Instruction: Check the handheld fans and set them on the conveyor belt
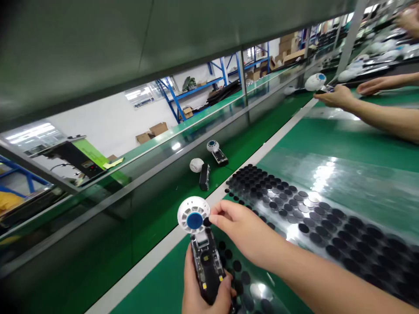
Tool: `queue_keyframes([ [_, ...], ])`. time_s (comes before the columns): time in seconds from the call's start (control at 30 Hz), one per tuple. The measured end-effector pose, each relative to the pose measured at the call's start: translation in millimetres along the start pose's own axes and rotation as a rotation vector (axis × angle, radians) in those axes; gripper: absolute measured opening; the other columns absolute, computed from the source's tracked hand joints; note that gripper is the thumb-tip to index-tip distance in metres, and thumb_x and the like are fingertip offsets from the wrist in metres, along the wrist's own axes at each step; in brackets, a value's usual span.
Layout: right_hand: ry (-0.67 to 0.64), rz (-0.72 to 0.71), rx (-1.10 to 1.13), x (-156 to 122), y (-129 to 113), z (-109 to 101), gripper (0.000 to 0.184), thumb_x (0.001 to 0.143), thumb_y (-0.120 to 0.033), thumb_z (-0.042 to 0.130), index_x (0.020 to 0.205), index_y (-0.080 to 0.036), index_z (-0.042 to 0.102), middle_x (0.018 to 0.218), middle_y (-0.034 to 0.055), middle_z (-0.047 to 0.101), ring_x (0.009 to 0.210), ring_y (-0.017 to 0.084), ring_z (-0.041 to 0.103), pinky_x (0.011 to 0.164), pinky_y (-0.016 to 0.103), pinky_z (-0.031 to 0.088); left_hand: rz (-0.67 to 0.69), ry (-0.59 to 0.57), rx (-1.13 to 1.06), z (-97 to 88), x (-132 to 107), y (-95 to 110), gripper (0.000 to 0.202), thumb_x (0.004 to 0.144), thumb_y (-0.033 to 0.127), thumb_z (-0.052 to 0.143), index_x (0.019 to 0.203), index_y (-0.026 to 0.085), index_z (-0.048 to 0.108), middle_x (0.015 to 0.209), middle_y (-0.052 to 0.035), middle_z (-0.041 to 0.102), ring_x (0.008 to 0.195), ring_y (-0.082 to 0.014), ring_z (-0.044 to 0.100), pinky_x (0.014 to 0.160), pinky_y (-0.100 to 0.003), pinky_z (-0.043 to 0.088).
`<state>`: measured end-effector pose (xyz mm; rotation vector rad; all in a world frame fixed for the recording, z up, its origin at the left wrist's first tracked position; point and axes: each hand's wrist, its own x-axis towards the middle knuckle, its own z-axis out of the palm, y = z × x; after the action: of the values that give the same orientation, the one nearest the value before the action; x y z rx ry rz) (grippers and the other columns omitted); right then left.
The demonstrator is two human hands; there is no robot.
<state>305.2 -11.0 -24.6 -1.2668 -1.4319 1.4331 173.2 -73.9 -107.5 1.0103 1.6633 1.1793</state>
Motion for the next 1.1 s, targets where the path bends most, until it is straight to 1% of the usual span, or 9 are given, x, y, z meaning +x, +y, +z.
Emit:
queue_keyframes([
  [0.13,-0.114,0.033,-0.009,-12.2,-8.8,1.5,0.013,0.084,-0.031,0.047,0.077,-0.022,0.053,0.083,-0.0014,0.059,0.084,0.018,0.054,0.076,0.03,0.04,0.037,-0.058,0.006,1.3,0.9,1.0,0.083,0.066,0.029,0.06,0.136,0.017,0.019,0.104,-0.0135,0.063,0.074,-0.0242,0.066,0.063,-0.034,0.053],
  [0.2,-0.152,0.013,0.071,-15.2,-10.7,3.3,0.012,0.084,-0.029,0.047,0.078,-0.022,0.054,0.095,0.0002,0.061,0.095,0.02,0.054,0.084,0.032,0.039,0.07,-0.062,0.02,2.5,0.6,-0.1,0.082,0.065,0.028,0.061,0.136,0.017,0.021,0.104,-0.0134,0.063,0.076,-0.025,0.066,0.064,-0.035,0.053],
  [0.27,-0.15,-0.04,0.163,-12.8,-10.2,3.8,0.013,0.085,-0.029,0.048,0.076,-0.022,0.052,0.109,0.0013,0.058,0.109,0.021,0.047,0.09,0.033,0.036,0.097,-0.049,0.031,3.5,-0.9,-1.7,0.083,0.064,0.027,0.06,0.136,0.017,0.02,0.103,-0.0136,0.063,0.085,-0.0276,0.064,0.069,-0.037,0.053],
  [0.33,-0.125,-0.089,0.167,-7.7,-9.0,2.3,0.015,0.086,-0.029,0.047,0.073,-0.021,0.05,0.113,0.0012,0.055,0.114,0.02,0.044,0.092,0.034,0.035,0.109,-0.047,0.045,4.1,-2.7,-2.8,0.081,0.064,0.026,0.058,0.135,0.017,0.021,0.103,-0.0143,0.063,0.092,-0.0294,0.062,0.072,-0.038,0.052],
  [0.5,-0.114,-0.125,-0.153,-8.5,-7.4,-0.7,0.016,0.081,-0.016,0.047,0.067,-0.022,0.051,0.106,-0.002,0.054,0.102,0.018,0.05,0.09,0.032,0.038,0.12,-0.029,0.109,3.6,-4.9,0.8,0.079,0.063,0.025,0.055,0.134,0.015,0.022,0.108,-0.0157,0.061,0.102,-0.0304,0.058,0.077,-0.037,0.051],
  [0.63,-0.066,-0.132,-0.306,-17.7,-3.3,7.1,0.02,0.077,-0.009,0.046,0.063,-0.021,0.051,0.109,-0.0009,0.052,0.101,0.019,0.051,0.086,0.029,0.042,0.114,0.01,0.159,3.0,-5.2,11.1,0.076,0.06,0.029,0.053,0.13,0.012,0.027,0.116,-0.0175,0.057,0.102,-0.0299,0.057,0.079,-0.036,0.05],
  [0.77,-0.1,-0.072,-0.401,-17.6,-1.9,14.9,0.021,0.075,-0.003,0.044,0.061,-0.019,0.045,0.11,-0.0009,0.048,0.096,0.017,0.054,0.081,0.028,0.045,0.102,0.007,0.212,3.7,-7.2,21.8,0.076,0.058,0.034,0.045,0.127,0.005,0.028,0.126,-0.023,0.048,0.11,-0.0318,0.052,0.084,-0.04,0.046],
  [0.87,-0.126,-0.003,-0.45,-14.9,-5.6,16.7,0.022,0.076,-0.001,0.043,0.062,-0.018,0.041,0.108,-0.002,0.046,0.089,0.015,0.056,0.078,0.028,0.045,0.082,0.006,0.222,4.8,-9.1,24.7,0.077,0.058,0.035,0.044,0.127,0.005,0.027,0.121,-0.023,0.052,0.107,-0.0321,0.053,0.082,-0.041,0.046],
  [1.1,-0.131,0.037,-0.497,-15.8,-8.9,17.3,0.021,0.077,-0.002,0.043,0.063,-0.018,0.041,0.11,-0.0032,0.044,0.082,0.013,0.056,0.069,0.027,0.045,0.064,0.005,0.233,6.9,-10.1,26.2,0.077,0.059,0.039,0.042,0.127,0.008,0.026,0.122,-0.0215,0.052,0.107,-0.0319,0.054,0.082,-0.043,0.044],
])
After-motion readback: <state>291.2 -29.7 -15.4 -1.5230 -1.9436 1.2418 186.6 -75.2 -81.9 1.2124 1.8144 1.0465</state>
